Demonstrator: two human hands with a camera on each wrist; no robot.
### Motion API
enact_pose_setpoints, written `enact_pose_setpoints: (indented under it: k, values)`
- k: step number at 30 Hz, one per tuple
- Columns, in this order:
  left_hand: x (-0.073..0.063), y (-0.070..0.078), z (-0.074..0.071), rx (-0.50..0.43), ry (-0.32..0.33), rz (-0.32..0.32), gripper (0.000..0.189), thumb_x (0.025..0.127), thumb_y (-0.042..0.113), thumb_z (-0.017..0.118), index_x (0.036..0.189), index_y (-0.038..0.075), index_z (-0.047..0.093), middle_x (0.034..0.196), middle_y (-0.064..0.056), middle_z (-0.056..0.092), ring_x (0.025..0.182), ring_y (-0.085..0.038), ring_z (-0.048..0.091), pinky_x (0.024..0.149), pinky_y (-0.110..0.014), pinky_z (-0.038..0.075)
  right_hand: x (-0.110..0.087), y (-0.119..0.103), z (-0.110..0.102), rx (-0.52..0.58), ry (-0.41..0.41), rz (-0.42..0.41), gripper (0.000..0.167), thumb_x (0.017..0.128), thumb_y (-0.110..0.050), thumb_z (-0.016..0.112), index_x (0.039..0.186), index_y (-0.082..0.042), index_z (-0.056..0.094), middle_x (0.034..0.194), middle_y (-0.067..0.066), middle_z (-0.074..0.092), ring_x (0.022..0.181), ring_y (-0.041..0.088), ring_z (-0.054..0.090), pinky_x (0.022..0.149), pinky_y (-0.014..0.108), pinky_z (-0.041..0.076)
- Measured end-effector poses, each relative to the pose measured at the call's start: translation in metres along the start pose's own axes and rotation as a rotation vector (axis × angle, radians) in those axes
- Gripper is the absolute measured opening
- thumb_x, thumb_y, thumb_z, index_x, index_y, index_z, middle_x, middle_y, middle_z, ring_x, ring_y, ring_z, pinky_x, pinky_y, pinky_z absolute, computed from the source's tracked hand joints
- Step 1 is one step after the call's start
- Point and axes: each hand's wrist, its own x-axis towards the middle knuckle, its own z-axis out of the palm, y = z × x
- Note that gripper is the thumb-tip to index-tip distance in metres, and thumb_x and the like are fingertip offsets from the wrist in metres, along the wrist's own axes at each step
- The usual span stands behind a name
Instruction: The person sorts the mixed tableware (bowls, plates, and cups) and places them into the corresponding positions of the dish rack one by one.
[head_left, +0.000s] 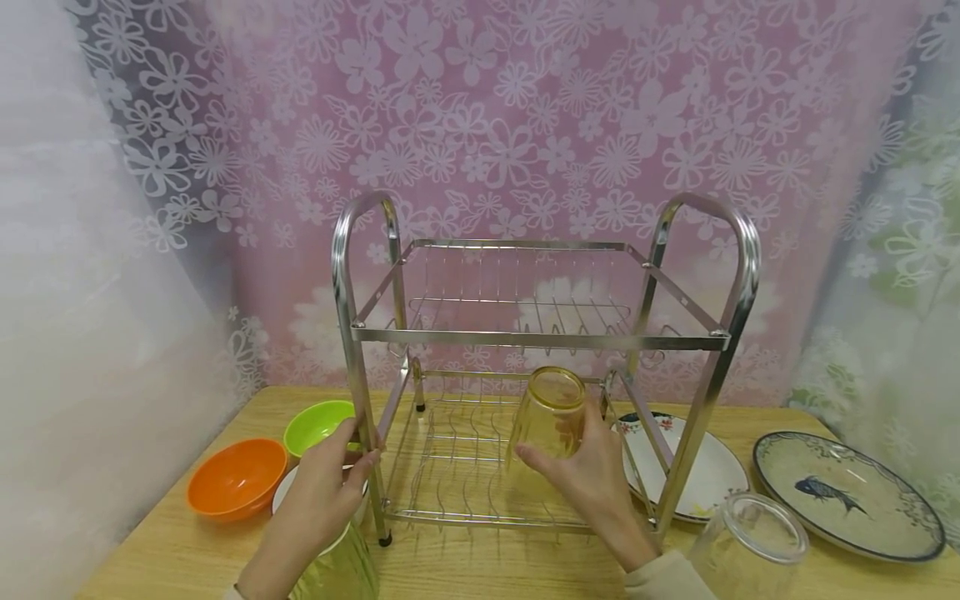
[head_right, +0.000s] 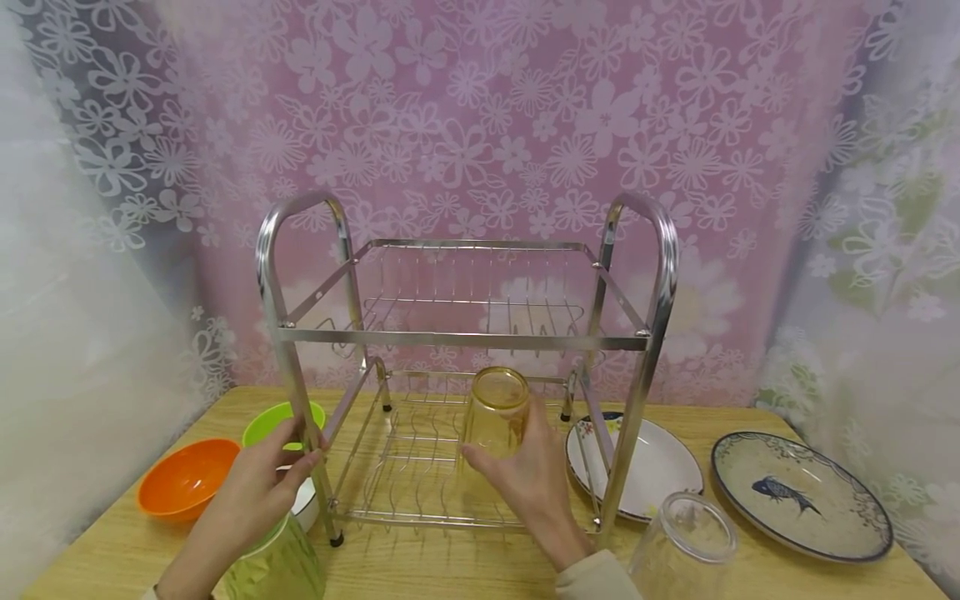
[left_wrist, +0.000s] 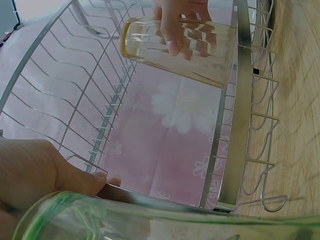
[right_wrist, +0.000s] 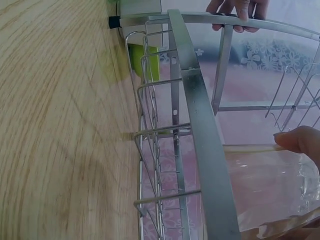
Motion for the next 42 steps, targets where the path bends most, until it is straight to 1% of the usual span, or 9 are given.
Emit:
enact_pose_setpoints:
  k: [5, 10, 14, 17, 21, 28, 34, 37, 42]
  values:
    - [0.0, 0.0, 0.001, -0.002, -0.004, -0.012, 0.022, 0.09, -0.006, 0.061, 0.111, -0.001, 0.057, 0.105, -0.012, 0.065, 0.095, -0.028, 0.068, 0.079, -0.037, 0.059, 0.001, -0.001, 0.001, 0.0, -0.002, 0.041, 0.077, 0.068, -0.031, 0.089, 0.129, -0.008, 0.047, 0.104, 0.017, 0.066, 0.098, 0.033, 0.063, 0.078, 0.052, 0.055]
    - [-0.002, -0.002, 0.0, 0.003, -0.005, -0.017, 0.022, 0.091, -0.006, 0.061, 0.111, -0.002, 0.056, 0.106, -0.012, 0.066, 0.095, -0.03, 0.068, 0.078, -0.037, 0.059, 0.004, 0.001, 0.002, -0.023, 0.028, 0.04, 0.08, 0.068, -0.025, 0.089, 0.131, -0.003, 0.044, 0.107, 0.02, 0.064, 0.097, 0.035, 0.062, 0.078, 0.051, 0.055]
    - [-0.003, -0.004, -0.002, 0.021, 0.002, -0.011, 0.021, 0.09, -0.006, 0.061, 0.11, -0.001, 0.056, 0.106, -0.011, 0.066, 0.095, -0.03, 0.068, 0.077, -0.037, 0.059, 0.007, 0.001, 0.007, 0.013, 0.063, 0.074, 0.08, 0.068, -0.02, 0.089, 0.132, -0.001, 0.044, 0.115, 0.019, 0.06, 0.101, 0.036, 0.06, 0.081, 0.053, 0.054]
    - [-0.003, -0.004, -0.002, 0.014, 0.006, -0.01, 0.02, 0.09, -0.006, 0.061, 0.109, -0.001, 0.056, 0.105, -0.011, 0.066, 0.095, -0.03, 0.068, 0.077, -0.037, 0.059, 0.008, 0.003, 0.011, 0.048, 0.072, 0.112, 0.078, 0.068, -0.018, 0.089, 0.131, -0.004, 0.044, 0.12, 0.019, 0.059, 0.104, 0.038, 0.059, 0.083, 0.055, 0.053]
    - [-0.003, -0.003, 0.0, -0.007, 0.004, -0.002, 0.019, 0.09, -0.007, 0.061, 0.108, -0.001, 0.056, 0.105, -0.012, 0.065, 0.095, -0.03, 0.068, 0.078, -0.036, 0.059, 0.007, 0.006, 0.016, 0.047, 0.08, 0.126, 0.082, 0.066, -0.018, 0.09, 0.132, -0.007, 0.042, 0.12, 0.022, 0.061, 0.104, 0.041, 0.06, 0.081, 0.057, 0.054]
    - [-0.001, -0.002, 0.002, -0.008, -0.008, 0.002, 0.021, 0.091, -0.006, 0.06, 0.111, -0.001, 0.056, 0.106, -0.013, 0.065, 0.095, -0.03, 0.068, 0.078, -0.038, 0.059, 0.006, 0.012, 0.017, 0.013, 0.11, 0.111, 0.082, 0.066, -0.019, 0.09, 0.13, -0.004, 0.041, 0.116, 0.028, 0.062, 0.102, 0.045, 0.062, 0.08, 0.06, 0.054]
    - [0.0, -0.002, 0.002, -0.001, -0.006, 0.006, 0.021, 0.091, -0.007, 0.06, 0.111, -0.002, 0.056, 0.106, -0.012, 0.066, 0.095, -0.031, 0.068, 0.078, -0.037, 0.059, 0.01, 0.014, 0.018, -0.013, 0.116, 0.136, 0.083, 0.066, -0.022, 0.09, 0.13, -0.006, 0.041, 0.113, 0.029, 0.062, 0.103, 0.046, 0.061, 0.081, 0.06, 0.053]
    - [-0.001, -0.002, 0.001, 0.007, -0.001, 0.01, 0.021, 0.091, -0.007, 0.06, 0.11, -0.002, 0.056, 0.107, -0.012, 0.067, 0.096, -0.031, 0.068, 0.078, -0.036, 0.059, 0.011, 0.016, 0.019, -0.015, 0.124, 0.14, 0.084, 0.066, -0.021, 0.09, 0.131, -0.005, 0.041, 0.114, 0.03, 0.062, 0.105, 0.047, 0.06, 0.082, 0.061, 0.053]
    - [-0.001, -0.001, 0.001, 0.008, 0.005, 0.02, 0.019, 0.09, -0.007, 0.06, 0.108, -0.001, 0.056, 0.106, -0.011, 0.067, 0.095, -0.03, 0.068, 0.078, -0.036, 0.059, 0.012, 0.016, 0.022, 0.009, 0.125, 0.16, 0.083, 0.067, -0.019, 0.089, 0.133, -0.005, 0.041, 0.12, 0.029, 0.059, 0.111, 0.047, 0.057, 0.086, 0.062, 0.051]
